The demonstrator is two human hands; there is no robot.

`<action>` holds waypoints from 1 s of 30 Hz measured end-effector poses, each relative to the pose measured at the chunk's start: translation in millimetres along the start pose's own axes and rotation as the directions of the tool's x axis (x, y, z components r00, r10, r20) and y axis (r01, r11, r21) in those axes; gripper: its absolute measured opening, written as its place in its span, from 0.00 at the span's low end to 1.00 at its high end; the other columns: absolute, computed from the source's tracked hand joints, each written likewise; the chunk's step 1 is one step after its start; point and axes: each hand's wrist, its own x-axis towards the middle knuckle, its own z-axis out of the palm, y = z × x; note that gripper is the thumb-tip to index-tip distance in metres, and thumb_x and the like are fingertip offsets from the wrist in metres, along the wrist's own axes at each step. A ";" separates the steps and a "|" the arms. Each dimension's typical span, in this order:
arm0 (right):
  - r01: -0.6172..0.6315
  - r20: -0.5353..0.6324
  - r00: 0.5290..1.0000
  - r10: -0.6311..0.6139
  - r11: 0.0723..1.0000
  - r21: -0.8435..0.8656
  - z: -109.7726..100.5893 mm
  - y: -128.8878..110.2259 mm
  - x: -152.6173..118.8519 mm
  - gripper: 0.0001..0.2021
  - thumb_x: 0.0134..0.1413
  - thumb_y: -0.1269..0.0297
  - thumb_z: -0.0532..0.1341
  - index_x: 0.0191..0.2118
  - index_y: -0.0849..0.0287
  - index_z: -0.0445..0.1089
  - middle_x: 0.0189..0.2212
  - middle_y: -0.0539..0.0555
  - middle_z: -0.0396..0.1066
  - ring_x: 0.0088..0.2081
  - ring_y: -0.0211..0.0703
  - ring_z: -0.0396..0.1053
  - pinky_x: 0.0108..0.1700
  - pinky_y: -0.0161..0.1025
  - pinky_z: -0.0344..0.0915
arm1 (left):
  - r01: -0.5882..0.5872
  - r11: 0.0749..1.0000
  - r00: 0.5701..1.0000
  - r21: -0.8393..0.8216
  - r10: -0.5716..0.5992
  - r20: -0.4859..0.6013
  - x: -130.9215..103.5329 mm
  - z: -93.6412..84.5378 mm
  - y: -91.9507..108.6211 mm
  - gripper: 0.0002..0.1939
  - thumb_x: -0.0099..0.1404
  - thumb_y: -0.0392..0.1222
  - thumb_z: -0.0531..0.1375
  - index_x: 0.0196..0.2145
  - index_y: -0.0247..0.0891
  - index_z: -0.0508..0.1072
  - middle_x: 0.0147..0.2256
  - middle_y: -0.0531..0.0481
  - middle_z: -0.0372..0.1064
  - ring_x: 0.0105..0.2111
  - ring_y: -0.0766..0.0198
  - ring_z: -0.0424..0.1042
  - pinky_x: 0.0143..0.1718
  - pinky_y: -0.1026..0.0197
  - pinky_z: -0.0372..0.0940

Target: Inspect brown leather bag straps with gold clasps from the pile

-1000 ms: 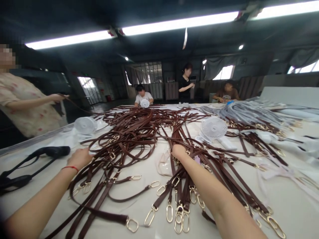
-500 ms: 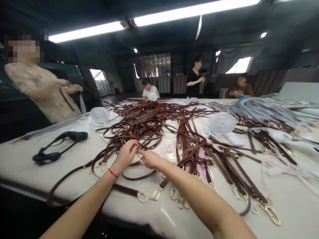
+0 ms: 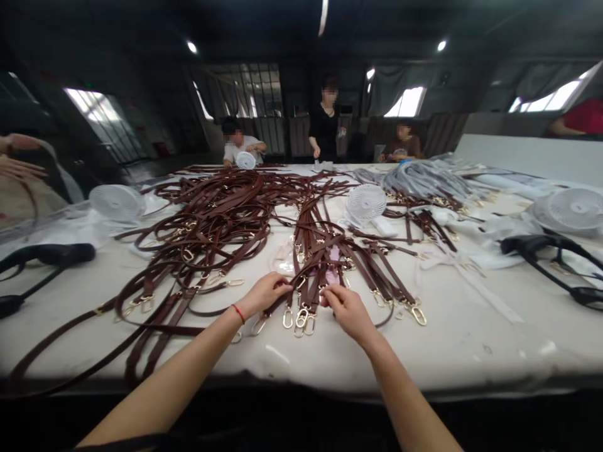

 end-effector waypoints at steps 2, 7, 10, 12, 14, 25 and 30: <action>-0.074 -0.083 0.993 0.082 0.993 0.090 -12.2 17.4 -21.8 0.17 0.62 0.51 0.55 0.39 0.61 0.71 0.30 0.55 0.72 0.34 0.42 0.69 0.41 0.37 0.65 | 0.032 0.999 0.999 0.021 -0.032 0.012 7.0 12.3 7.5 0.10 0.59 0.45 0.61 0.30 0.35 0.71 0.34 0.44 0.68 0.34 0.59 0.66 0.36 0.60 0.57; -0.135 -0.119 0.980 0.161 0.970 0.200 -23.3 33.1 -51.2 0.21 0.59 0.46 0.57 0.38 0.63 0.71 0.29 0.56 0.72 0.34 0.42 0.69 0.41 0.38 0.66 | 0.065 0.997 0.994 -0.050 -0.060 0.093 4.0 17.6 26.2 0.10 0.61 0.45 0.57 0.28 0.35 0.68 0.28 0.48 0.66 0.29 0.62 0.64 0.31 0.62 0.55; -0.179 -0.065 0.975 0.212 0.925 0.336 -13.7 29.0 -45.5 0.24 0.57 0.44 0.57 0.44 0.64 0.69 0.36 0.60 0.73 0.34 0.42 0.72 0.38 0.38 0.67 | 0.036 0.988 0.987 -0.153 -0.012 0.158 -9.2 20.4 44.9 0.12 0.62 0.47 0.55 0.31 0.35 0.67 0.28 0.51 0.65 0.29 0.65 0.63 0.30 0.64 0.56; -0.230 0.009 0.969 0.249 0.879 0.417 -1.6 26.9 -34.8 0.25 0.57 0.46 0.57 0.49 0.64 0.66 0.42 0.62 0.73 0.36 0.43 0.74 0.37 0.37 0.69 | 0.003 0.966 0.979 -0.260 0.049 0.195 -19.0 25.4 56.5 0.11 0.62 0.47 0.55 0.33 0.35 0.68 0.29 0.52 0.65 0.30 0.65 0.64 0.31 0.65 0.58; -0.284 0.056 0.956 0.287 0.864 0.417 11.3 27.4 -22.7 0.23 0.57 0.50 0.57 0.51 0.63 0.63 0.43 0.61 0.72 0.36 0.43 0.75 0.33 0.35 0.69 | -0.016 0.928 0.968 -0.372 0.108 0.227 -28.3 30.2 62.9 0.12 0.63 0.46 0.55 0.37 0.35 0.70 0.32 0.51 0.67 0.31 0.65 0.65 0.32 0.65 0.59; -0.334 -0.033 0.941 0.335 0.942 0.040 35.5 31.4 14.5 0.16 0.57 0.54 0.57 0.29 0.63 0.66 0.20 0.53 0.70 0.15 0.36 0.65 0.17 0.30 0.56 | 0.097 0.817 0.979 -0.568 0.023 0.200 -77.0 30.0 50.8 0.18 0.62 0.48 0.57 0.44 0.33 0.73 0.39 0.44 0.71 0.33 0.64 0.69 0.37 0.62 0.65; -0.237 -0.250 0.945 0.212 0.968 -0.078 11.7 31.5 16.1 0.15 0.58 0.56 0.53 0.25 0.61 0.61 0.19 0.50 0.66 0.18 0.33 0.61 0.22 0.30 0.55 | 0.142 0.751 0.983 -0.645 -0.182 0.004 -108.6 9.9 46.9 0.19 0.63 0.52 0.55 0.42 0.32 0.71 0.37 0.44 0.71 0.30 0.65 0.68 0.32 0.63 0.63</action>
